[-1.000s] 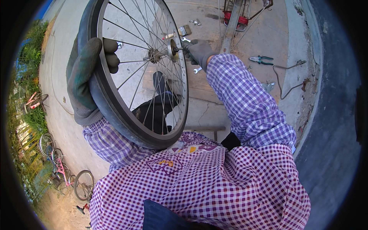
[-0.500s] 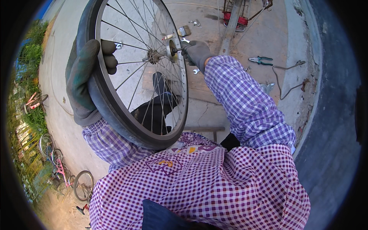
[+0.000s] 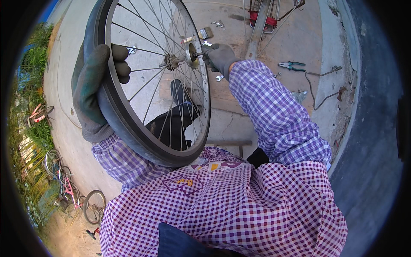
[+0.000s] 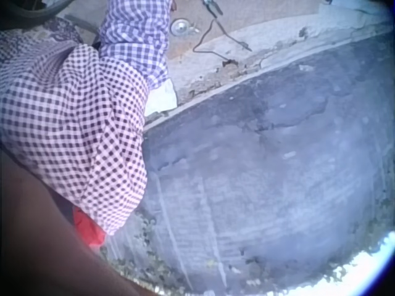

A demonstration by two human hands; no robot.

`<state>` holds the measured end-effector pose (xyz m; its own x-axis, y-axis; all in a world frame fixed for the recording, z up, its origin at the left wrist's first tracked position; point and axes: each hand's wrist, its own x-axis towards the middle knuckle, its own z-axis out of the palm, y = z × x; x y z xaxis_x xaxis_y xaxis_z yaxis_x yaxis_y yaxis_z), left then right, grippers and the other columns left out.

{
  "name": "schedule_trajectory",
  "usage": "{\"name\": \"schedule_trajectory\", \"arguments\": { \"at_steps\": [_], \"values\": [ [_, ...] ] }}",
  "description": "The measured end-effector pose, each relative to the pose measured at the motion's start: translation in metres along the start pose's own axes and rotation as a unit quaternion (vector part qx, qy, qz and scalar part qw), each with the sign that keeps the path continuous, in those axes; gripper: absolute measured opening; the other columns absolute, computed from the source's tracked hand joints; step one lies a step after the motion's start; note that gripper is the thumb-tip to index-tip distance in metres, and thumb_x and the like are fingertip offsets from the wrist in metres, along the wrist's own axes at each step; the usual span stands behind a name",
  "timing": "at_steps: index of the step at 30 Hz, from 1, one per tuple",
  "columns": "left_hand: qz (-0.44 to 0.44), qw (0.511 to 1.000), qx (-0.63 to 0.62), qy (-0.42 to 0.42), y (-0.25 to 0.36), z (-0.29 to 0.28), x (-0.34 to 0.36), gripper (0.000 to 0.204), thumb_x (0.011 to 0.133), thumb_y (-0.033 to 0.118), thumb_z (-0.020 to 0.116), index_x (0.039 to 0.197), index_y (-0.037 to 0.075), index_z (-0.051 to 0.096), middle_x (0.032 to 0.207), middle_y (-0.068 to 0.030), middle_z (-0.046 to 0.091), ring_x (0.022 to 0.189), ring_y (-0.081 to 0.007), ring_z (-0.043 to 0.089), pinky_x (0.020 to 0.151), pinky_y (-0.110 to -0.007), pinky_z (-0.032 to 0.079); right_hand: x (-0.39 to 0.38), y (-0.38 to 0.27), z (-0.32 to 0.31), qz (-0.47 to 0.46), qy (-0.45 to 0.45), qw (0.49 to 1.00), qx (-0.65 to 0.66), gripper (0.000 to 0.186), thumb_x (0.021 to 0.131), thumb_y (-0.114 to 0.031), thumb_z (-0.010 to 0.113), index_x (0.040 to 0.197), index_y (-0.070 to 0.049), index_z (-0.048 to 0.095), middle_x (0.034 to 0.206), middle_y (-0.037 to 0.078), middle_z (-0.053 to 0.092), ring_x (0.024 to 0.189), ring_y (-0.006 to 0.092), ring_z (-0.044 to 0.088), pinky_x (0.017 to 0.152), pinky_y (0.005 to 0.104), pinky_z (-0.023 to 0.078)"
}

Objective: The person holds a bicycle wheel and uses a wrench to tighten the axle nut on the hub. They rotate the wheel and continue adjusting the nut with both hands to secure the hub assembly.

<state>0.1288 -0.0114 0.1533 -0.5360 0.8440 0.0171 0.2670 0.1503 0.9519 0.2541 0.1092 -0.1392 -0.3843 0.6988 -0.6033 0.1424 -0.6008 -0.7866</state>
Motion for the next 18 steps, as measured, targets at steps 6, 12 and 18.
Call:
{"name": "schedule_trajectory", "arguments": {
  "at_steps": [6, 12, 18],
  "values": [
    [-0.002, 1.000, -0.005, -0.014, -0.010, -0.003, 0.003, 0.045, 0.094, 0.038, 0.072, 0.121, 0.001, 0.069, 0.097, -0.0081, 0.074, 0.078, -0.0134, 0.066, 0.072, -0.029, 0.052, 0.003, 0.001, -0.009, 0.025, -0.028, 0.999, 0.002, 0.031, 0.103, -0.032, 0.066, 0.100, -0.003, 0.075, 0.079, 0.004, 0.070, 0.063, 0.0120, 0.062, 0.055, 0.0301, 0.050],
    [-0.003, 1.000, -0.005, -0.002, -0.012, -0.005, 0.001, 0.045, 0.095, 0.037, 0.072, 0.122, 0.001, 0.069, 0.097, -0.0084, 0.075, 0.079, -0.0132, 0.066, 0.072, -0.029, 0.053, -0.001, 0.004, 0.002, 0.019, -0.005, 1.000, -0.007, 0.031, 0.103, -0.032, 0.066, 0.099, -0.003, 0.075, 0.078, 0.004, 0.070, 0.062, 0.0123, 0.061, 0.056, 0.0300, 0.050],
    [0.003, 1.000, -0.005, -0.026, -0.010, -0.004, 0.004, 0.046, 0.095, 0.037, 0.071, 0.123, 0.001, 0.069, 0.097, -0.0086, 0.075, 0.079, -0.0134, 0.067, 0.071, -0.029, 0.054, -0.002, -0.001, -0.006, 0.029, -0.015, 0.999, 0.004, 0.033, 0.103, -0.033, 0.066, 0.099, -0.001, 0.074, 0.079, 0.004, 0.070, 0.064, 0.0122, 0.062, 0.057, 0.0305, 0.051]
  ]
}}
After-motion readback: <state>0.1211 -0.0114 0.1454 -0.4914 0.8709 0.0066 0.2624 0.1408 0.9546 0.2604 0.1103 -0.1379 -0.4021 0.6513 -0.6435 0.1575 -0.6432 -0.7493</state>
